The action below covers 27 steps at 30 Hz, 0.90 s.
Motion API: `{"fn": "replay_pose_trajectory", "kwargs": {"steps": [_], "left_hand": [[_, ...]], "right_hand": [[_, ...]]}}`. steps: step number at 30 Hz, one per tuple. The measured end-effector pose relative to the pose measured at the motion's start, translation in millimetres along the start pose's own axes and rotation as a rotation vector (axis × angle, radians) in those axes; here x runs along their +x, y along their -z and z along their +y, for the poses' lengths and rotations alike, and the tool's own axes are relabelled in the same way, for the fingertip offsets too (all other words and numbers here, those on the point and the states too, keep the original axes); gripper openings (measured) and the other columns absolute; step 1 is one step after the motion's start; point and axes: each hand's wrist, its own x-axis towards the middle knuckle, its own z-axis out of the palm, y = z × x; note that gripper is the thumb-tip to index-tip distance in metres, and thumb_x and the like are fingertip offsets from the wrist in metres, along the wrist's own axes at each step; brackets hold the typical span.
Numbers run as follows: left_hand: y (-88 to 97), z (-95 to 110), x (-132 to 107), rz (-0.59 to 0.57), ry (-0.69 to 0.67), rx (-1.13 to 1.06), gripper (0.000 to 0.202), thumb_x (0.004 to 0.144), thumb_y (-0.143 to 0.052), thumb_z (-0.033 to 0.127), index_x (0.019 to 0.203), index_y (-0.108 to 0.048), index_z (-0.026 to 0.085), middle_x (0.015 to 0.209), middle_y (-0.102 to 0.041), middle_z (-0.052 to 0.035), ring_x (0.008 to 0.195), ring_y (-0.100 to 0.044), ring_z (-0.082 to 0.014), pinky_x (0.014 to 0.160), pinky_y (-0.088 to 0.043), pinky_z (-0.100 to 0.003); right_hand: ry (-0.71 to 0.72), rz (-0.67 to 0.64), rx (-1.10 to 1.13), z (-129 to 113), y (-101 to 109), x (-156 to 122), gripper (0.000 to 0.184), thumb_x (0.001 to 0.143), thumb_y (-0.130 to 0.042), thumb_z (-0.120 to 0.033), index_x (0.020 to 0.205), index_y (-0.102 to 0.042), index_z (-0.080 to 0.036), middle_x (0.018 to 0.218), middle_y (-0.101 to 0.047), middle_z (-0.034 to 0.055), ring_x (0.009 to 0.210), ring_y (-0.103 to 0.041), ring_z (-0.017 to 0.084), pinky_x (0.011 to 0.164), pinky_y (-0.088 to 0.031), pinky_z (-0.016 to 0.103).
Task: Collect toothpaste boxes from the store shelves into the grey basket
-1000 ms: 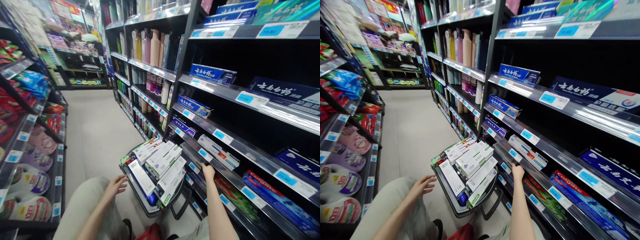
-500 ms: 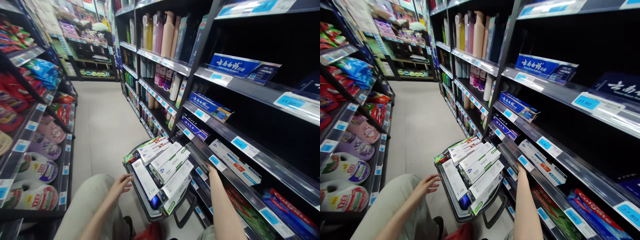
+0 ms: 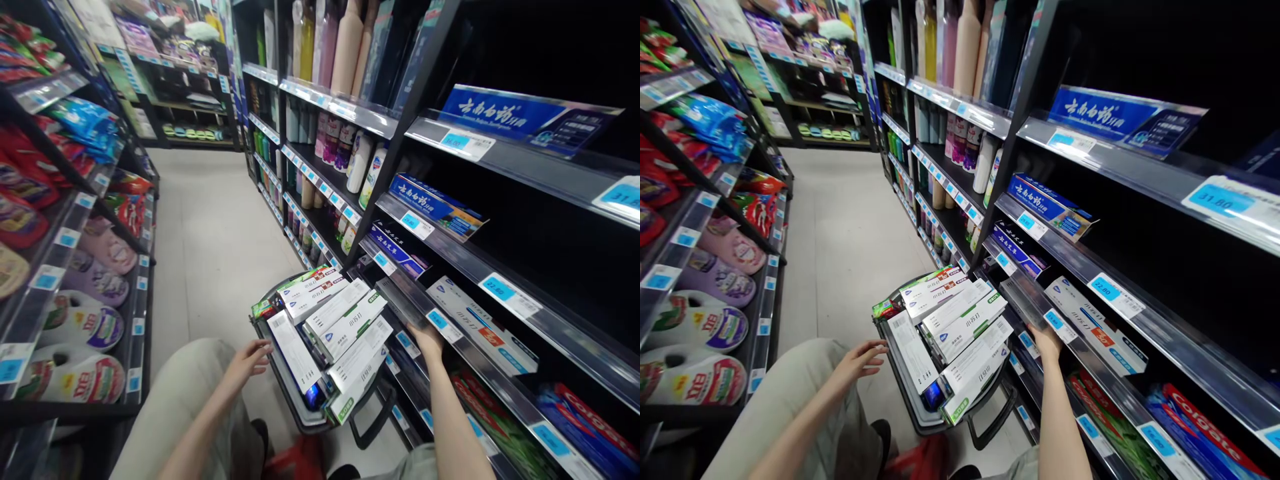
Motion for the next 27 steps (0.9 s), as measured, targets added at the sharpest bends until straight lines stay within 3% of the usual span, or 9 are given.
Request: {"fn": "replay_pose_trajectory", "kwargs": {"steps": [3, 7, 11, 17, 19, 23, 25, 27], "left_hand": [[-0.3, -1, 2, -0.006, -0.007, 0.007, 0.054, 0.044, -0.074, 0.046, 0.088, -0.062, 0.016, 0.084, -0.069, -0.007, 0.062, -0.06, -0.015, 0.057, -0.05, -0.025], [-1.0, -3, 3, -0.011, -0.014, 0.02, 0.051, 0.045, -0.074, 0.045, 0.087, -0.062, 0.017, 0.083, -0.069, -0.0063, 0.062, -0.06, -0.0151, 0.056, -0.049, -0.025], [-1.2, -4, 0, -0.015, -0.035, 0.022, 0.052, 0.045, -0.074, 0.046, 0.087, -0.062, 0.018, 0.084, -0.069, -0.007, 0.063, -0.061, -0.0159, 0.057, -0.05, -0.026], [0.2, 0, -12, -0.025, -0.099, 0.033, 0.058, 0.041, -0.078, 0.051, 0.085, -0.062, 0.018, 0.082, -0.067, -0.0059, 0.066, -0.061, -0.0176, 0.061, -0.05, -0.028], [-2.4, 5, -25, -0.097, -0.212, 0.079, 0.058, 0.045, -0.078, 0.051, 0.089, -0.062, 0.017, 0.085, -0.067, -0.0067, 0.071, -0.061, -0.019, 0.065, -0.05, -0.029], [-19.0, 22, -73, -0.423, -0.5, 0.228, 0.059, 0.062, -0.077, 0.035, 0.115, -0.057, 0.021, 0.115, -0.062, -0.0118, 0.09, -0.06, -0.022, 0.08, -0.052, -0.033], [-30.3, 30, -102, -0.54, -0.607, 0.247, 0.072, 0.064, -0.078, 0.028, 0.129, -0.048, 0.028, 0.14, -0.045, -0.0111, 0.108, -0.055, -0.0248, 0.089, -0.051, -0.035], [-38.7, 37, -129, -0.589, -0.691, 0.24, 0.084, 0.064, -0.08, 0.025, 0.137, -0.039, 0.034, 0.151, -0.03, -0.0079, 0.122, -0.046, -0.0274, 0.094, -0.049, -0.035]], "right_hand": [[-0.003, 0.043, 0.126, 10, 3, -11, 0.082, 0.064, -0.067, -0.055, 0.129, -0.049, -0.008, 0.133, -0.051, 0.0213, 0.125, -0.045, 0.035, 0.104, -0.033, 0.043], [-0.058, 0.036, 0.325, 28, 8, -34, 0.078, 0.058, -0.066, -0.059, 0.116, -0.058, -0.007, 0.111, -0.064, 0.0192, 0.102, -0.06, 0.034, 0.089, -0.045, 0.042], [-0.056, 0.041, 0.498, 44, 20, -64, 0.074, 0.052, -0.068, -0.063, 0.105, -0.061, -0.011, 0.102, -0.066, 0.0141, 0.093, -0.06, 0.03, 0.083, -0.045, 0.038], [-0.061, -0.112, 0.723, 60, 55, -118, 0.055, 0.051, -0.07, -0.058, 0.084, -0.063, -0.015, 0.074, -0.064, 0.0052, 0.07, -0.058, 0.023, 0.064, -0.045, 0.032], [-0.049, -0.239, 0.8, 61, 73, -138, 0.05, 0.052, -0.072, -0.055, 0.081, -0.063, -0.015, 0.073, -0.062, 0.0043, 0.069, -0.057, 0.021, 0.062, -0.044, 0.03], [0.075, -0.535, 0.869, 41, 115, -179, 0.041, 0.06, -0.073, -0.049, 0.084, -0.063, -0.017, 0.078, -0.059, 0.0025, 0.07, -0.052, 0.017, 0.059, -0.038, 0.026], [0.171, -0.652, 0.836, 23, 137, -197, 0.039, 0.062, -0.072, -0.048, 0.085, -0.062, -0.017, 0.078, -0.056, 0.0015, 0.067, -0.048, 0.015, 0.058, -0.034, 0.025], [0.245, -0.755, 0.8, 2, 156, -212, 0.04, 0.062, -0.071, -0.048, 0.087, -0.062, -0.017, 0.078, -0.055, 0.0012, 0.068, -0.047, 0.014, 0.059, -0.033, 0.024]]}}
